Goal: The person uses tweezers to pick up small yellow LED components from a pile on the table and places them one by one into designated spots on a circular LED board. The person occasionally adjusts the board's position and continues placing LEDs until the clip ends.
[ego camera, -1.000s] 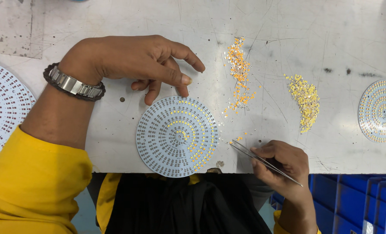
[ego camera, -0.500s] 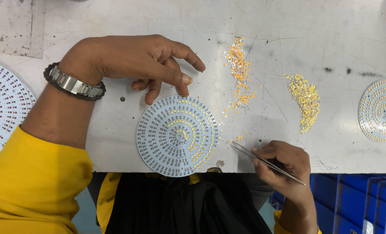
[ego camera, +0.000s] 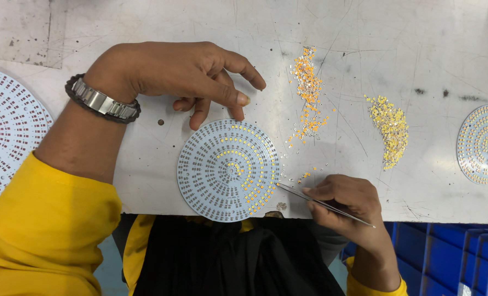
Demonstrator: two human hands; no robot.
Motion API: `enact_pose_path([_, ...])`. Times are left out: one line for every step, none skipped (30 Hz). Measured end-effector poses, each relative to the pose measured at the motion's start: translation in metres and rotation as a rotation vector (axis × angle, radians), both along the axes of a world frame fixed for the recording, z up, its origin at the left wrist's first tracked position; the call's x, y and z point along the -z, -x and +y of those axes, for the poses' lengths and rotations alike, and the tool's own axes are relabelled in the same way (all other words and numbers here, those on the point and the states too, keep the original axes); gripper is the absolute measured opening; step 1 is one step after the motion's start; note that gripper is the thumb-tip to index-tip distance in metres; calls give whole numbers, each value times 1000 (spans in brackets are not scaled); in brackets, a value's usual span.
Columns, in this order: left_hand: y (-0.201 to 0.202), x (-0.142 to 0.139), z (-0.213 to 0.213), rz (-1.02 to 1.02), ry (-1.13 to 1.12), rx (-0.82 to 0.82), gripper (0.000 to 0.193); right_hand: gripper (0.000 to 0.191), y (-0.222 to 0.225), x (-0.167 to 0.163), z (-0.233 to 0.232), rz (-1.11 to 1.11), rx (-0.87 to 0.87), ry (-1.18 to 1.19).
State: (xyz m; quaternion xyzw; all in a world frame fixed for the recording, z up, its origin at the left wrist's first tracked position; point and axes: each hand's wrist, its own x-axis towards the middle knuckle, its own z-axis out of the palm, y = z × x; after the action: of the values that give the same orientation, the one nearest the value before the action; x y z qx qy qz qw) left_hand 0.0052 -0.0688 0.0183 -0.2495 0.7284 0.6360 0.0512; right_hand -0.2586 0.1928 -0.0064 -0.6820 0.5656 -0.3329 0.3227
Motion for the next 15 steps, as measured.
enact_pose_path([0, 0, 0, -4, 2, -2, 68, 14, -1, -1, -1, -9, -9, 6])
enact_pose_path([0, 1, 0, -8, 2, -5, 68, 14, -1, -1, -2, -7, -15, -1])
enact_pose_path([0, 1, 0, -7, 2, -5, 68, 14, -2, -1, -3, -5, -20, -8])
enact_pose_path([0, 1, 0, -5, 3, -5, 68, 14, -2, -1, -4, -4, -25, -15])
enact_pose_path([0, 1, 0, -3, 4, -5, 68, 14, -2, -1, -4, 1, -27, -15])
enact_pose_path([0, 1, 0, -9, 2, -7, 68, 14, -2, -1, -3, 6, -29, -15])
enact_pose_path([1, 1, 0, -14, 0, -8, 68, 15, -2, 0, -2, 10, -31, -15])
enact_pose_path([1, 1, 0, -19, 0, -9, 68, 15, -1, 1, -1, 9, -22, -11])
enact_pose_path([1, 0, 0, -24, -3, -9, 68, 16, 1, 2, 1, 7, -12, -5])
enact_pose_path([1, 0, 0, -27, -6, -7, 67, 16, 3, 3, 3, 8, -1, 0])
enact_pose_path([2, -1, 0, -28, -8, -4, 67, 15, 7, 3, 5, 9, 56, 1])
enact_pose_path([2, -1, 0, -29, -10, -5, 67, 15, 12, 3, 8, 10, 114, 2])
enact_pose_path([2, -1, 0, -29, -13, -7, 66, 14, 17, 3, 11, 11, 170, 2])
enact_pose_path([2, -1, 0, -30, -17, -9, 66, 13, 21, 4, 14, 34, 236, 7])
enact_pose_path([2, -1, 0, -30, -25, -9, 66, 13, 25, 5, 17, 56, 300, 11])
